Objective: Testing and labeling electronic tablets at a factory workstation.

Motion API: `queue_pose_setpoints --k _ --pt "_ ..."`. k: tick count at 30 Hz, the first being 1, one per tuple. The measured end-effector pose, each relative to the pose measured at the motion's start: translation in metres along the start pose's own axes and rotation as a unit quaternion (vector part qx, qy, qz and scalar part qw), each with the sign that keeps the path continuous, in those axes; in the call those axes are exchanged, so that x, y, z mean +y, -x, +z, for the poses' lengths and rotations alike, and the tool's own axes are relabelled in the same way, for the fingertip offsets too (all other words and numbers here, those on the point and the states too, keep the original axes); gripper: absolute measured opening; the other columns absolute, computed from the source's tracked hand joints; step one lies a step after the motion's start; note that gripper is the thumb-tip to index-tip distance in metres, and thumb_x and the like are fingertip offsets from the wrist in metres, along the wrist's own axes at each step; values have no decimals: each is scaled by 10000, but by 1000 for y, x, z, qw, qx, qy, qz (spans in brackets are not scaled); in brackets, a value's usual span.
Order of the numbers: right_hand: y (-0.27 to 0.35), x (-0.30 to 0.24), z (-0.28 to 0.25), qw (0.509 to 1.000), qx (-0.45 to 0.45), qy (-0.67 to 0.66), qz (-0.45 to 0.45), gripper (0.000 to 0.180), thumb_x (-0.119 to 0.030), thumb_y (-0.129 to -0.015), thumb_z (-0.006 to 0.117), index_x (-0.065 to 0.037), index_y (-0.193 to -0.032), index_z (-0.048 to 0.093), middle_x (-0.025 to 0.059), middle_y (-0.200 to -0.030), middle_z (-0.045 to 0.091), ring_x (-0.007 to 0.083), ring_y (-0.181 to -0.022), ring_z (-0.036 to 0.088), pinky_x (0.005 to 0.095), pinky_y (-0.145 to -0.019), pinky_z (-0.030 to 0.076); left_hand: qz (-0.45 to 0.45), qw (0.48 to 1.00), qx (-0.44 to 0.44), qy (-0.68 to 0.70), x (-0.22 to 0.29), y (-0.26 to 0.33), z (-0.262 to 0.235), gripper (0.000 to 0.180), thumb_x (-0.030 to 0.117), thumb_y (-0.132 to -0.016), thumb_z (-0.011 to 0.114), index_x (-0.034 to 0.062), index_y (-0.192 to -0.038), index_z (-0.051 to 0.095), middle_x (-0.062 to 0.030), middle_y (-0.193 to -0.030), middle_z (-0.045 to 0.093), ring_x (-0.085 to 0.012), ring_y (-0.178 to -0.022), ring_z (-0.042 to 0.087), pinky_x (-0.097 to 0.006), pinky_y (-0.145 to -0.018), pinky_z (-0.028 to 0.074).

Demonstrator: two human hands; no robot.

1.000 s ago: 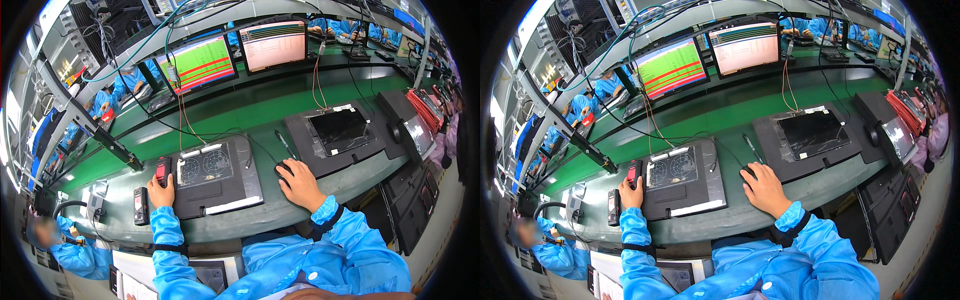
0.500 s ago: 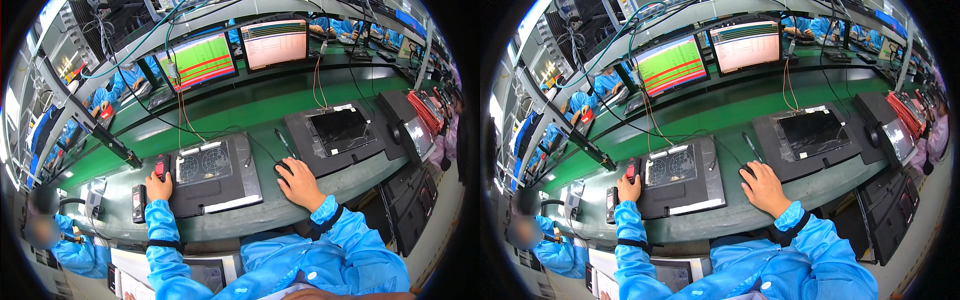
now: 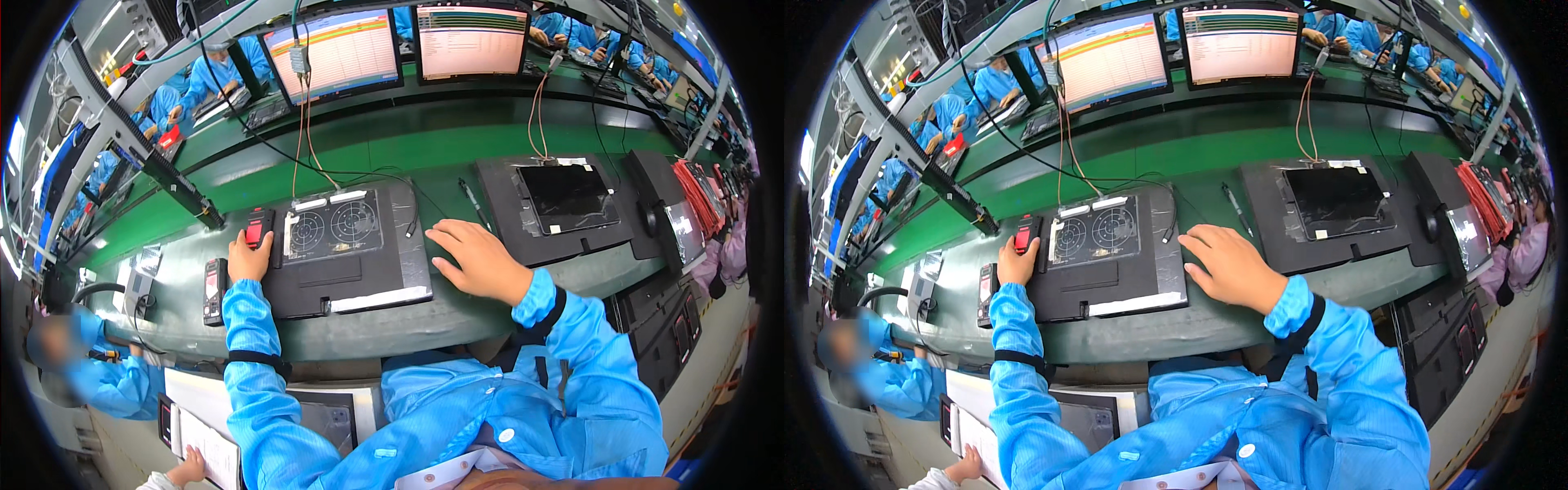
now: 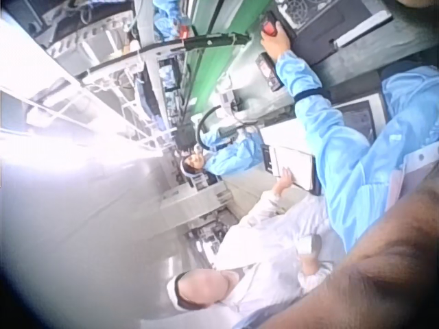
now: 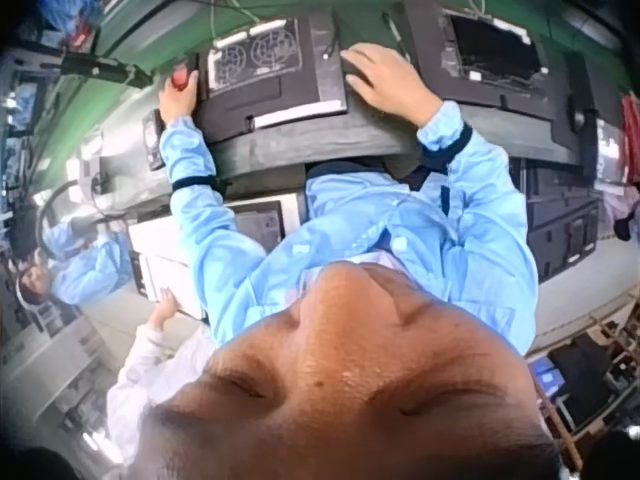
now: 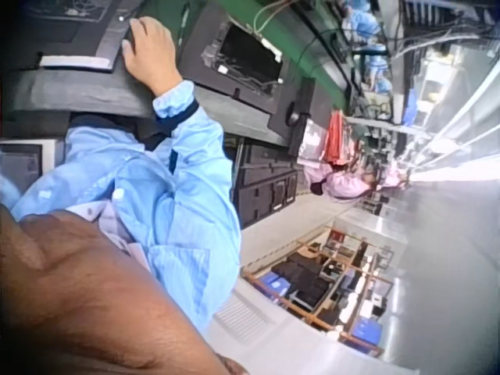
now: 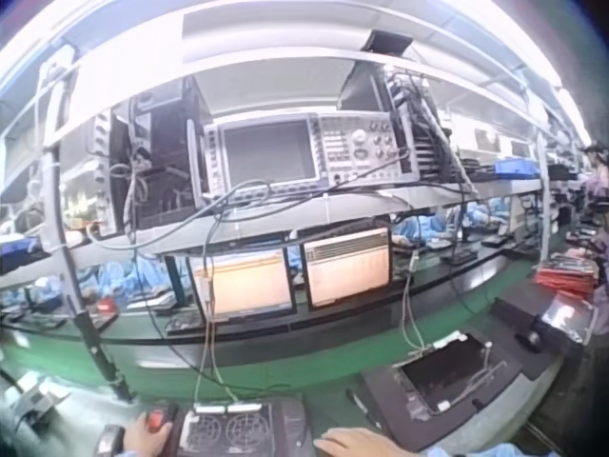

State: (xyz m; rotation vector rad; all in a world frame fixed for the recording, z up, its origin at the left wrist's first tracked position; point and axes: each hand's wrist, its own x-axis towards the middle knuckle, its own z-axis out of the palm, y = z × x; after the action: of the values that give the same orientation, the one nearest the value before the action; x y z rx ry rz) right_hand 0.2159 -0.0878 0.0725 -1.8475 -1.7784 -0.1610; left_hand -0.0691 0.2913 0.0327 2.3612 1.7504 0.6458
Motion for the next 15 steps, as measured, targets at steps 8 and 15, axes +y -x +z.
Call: queue_pose_setpoints --k 8,15 --pt "-70 35 45 989 -48 82 -115 396 -158 -935 686 -64 -1319 667 139 -1350 640 340 -1258 604 472 -1072 463 2 999 -9 40 -25 4 -4 1029 611 -731 860 -30 -1476 557 -272 -1397 608 -410 -1291 602 -456 -1111 480" --pt "-65 48 42 989 -66 78 -109 286 -208 -954 716 -65 -1201 728 105 -1172 726 296 -1137 665 448 -1056 472 77 963 183 180 -3 25 -3 910 398 -735 927 -39 -1451 572 -244 -1328 621 -391 -1186 639 -432 -1030 516"
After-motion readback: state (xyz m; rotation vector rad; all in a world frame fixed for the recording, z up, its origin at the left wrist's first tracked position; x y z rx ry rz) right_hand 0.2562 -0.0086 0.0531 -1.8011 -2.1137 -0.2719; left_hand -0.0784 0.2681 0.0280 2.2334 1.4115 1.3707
